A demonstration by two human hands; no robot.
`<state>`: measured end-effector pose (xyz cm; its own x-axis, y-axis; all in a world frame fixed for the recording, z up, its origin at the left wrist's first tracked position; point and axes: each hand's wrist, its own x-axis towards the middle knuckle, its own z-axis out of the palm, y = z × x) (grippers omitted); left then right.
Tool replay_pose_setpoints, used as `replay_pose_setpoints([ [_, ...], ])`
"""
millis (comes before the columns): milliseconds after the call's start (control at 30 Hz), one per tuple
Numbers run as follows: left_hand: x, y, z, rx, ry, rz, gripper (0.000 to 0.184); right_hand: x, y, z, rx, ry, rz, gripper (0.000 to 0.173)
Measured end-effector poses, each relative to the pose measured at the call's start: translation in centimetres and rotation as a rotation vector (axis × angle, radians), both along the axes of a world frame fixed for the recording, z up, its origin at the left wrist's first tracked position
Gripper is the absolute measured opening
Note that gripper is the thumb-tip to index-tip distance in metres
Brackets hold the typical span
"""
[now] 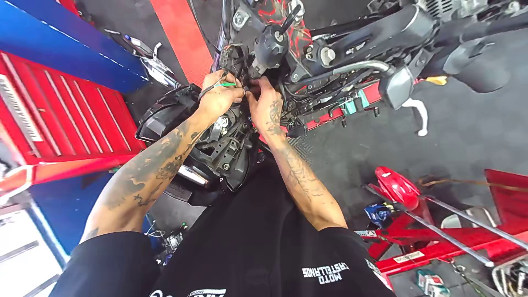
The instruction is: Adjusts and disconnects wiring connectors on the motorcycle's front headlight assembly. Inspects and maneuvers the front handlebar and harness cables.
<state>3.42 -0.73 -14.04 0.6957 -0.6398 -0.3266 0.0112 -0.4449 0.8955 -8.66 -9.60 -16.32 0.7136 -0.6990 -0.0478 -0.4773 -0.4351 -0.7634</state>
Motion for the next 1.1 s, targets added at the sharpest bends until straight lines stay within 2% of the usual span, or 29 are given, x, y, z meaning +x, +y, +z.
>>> replay_pose_setpoints([
  [67,-0.1,-0.2,0.2,0.018,0.026,0.020,0.018,-1.7,1.2,1.2,-0.049,-0.066,0.052,0.029],
  [233,0.0,-0.2,0.7,0.028,0.090,0.046,0.021,-1.8,1.6,0.2,-0.187,-0.144,0.086,0.016],
  [533,0.6,0.2,1.1,0.030,0.161,0.018,0.028,-1.6,1.0,0.1,-0.166,-0.094,0.152,0.014],
  [600,0.8,0.5,1.1,0.023,0.108,-0.022,0.025,-1.6,0.7,0.4,-0.175,-0.060,0.200,0.015],
  [733,1.1,1.0,0.8,0.085,-0.177,-0.171,0.018,-1.4,0.5,0.6,-0.259,0.002,0.260,0.016],
  [933,1.4,1.0,-0.1,0.053,-0.309,-0.241,0.021,0.9,-0.8,-1.9,-0.340,0.067,0.272,0.026],
  [1100,1.9,1.1,0.0,0.122,-0.488,-0.388,0.020,0.9,-1.3,-2.0,-0.315,0.064,0.332,0.027],
])
